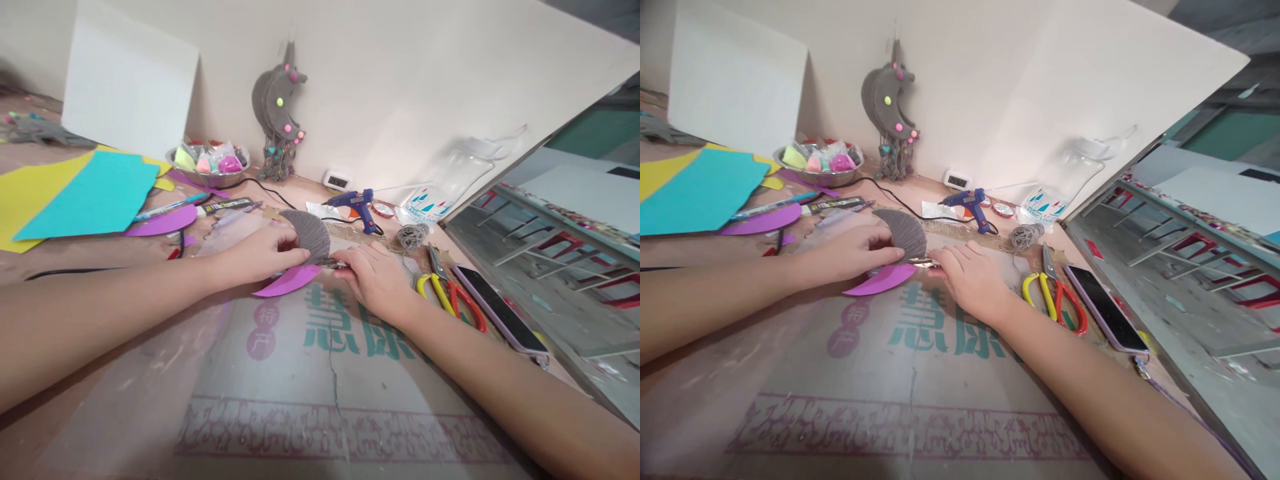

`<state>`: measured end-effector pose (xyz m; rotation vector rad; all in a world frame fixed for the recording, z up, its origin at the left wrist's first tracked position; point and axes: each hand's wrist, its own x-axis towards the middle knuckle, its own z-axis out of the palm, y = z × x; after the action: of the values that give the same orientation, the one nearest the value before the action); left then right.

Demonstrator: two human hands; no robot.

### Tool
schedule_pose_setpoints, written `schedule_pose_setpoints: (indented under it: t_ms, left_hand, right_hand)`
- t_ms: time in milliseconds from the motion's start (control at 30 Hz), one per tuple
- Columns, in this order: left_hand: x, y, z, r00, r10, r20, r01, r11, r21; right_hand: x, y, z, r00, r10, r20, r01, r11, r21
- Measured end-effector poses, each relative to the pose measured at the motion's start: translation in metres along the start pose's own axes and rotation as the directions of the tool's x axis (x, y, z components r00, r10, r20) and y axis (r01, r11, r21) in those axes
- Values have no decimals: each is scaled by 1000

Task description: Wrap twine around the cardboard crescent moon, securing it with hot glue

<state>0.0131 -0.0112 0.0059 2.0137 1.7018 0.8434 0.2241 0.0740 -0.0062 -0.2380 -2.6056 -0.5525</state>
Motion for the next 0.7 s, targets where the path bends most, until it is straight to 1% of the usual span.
schedule_pose_setpoints:
  t_ms: [200, 300, 367, 433, 500, 567, 633, 667, 700]
  left_hand:
    - [0, 2, -1, 1000, 2, -2, -2, 1000, 9]
    - [1, 1, -1, 1000, -1, -8, 1, 1000, 6]
    - [2, -1, 0, 1000, -11, -8, 11, 999, -42]
    - [3, -4, 1, 1000, -27, 2, 28, 993, -114]
    - [4, -5, 1, 999, -42, 13, 44, 986, -161]
    - [4, -4, 0, 999, -51, 8, 51, 987, -150]
    - [4, -4, -1, 999, -54, 6, 54, 990, -128]
    - [3, -3, -1, 999, -48, 7, 49, 992, -120]
    - [3, -3, -1, 999, -41, 5, 41, 992, -116]
  right_hand:
    - [2, 0, 0, 1000, -5, 24, 5, 1000, 2]
    - [1, 1, -1, 1000, 2, -1, -2, 1000, 22]
    - [0, 1, -2, 999, -2, -34, 4, 998, 57]
    - [-2, 1, -5, 998, -40, -44, 45, 992, 119]
    - [-2, -1, -7, 994, -107, -19, 109, 976, 188]
    - [-2, -4, -11, 984, -175, 17, 167, 959, 230]
    - [-1, -7, -14, 977, -211, 29, 198, 949, 244]
    - [0, -9, -16, 980, -196, 20, 185, 950, 251]
    - [1, -10, -17, 989, -145, 5, 139, 954, 265]
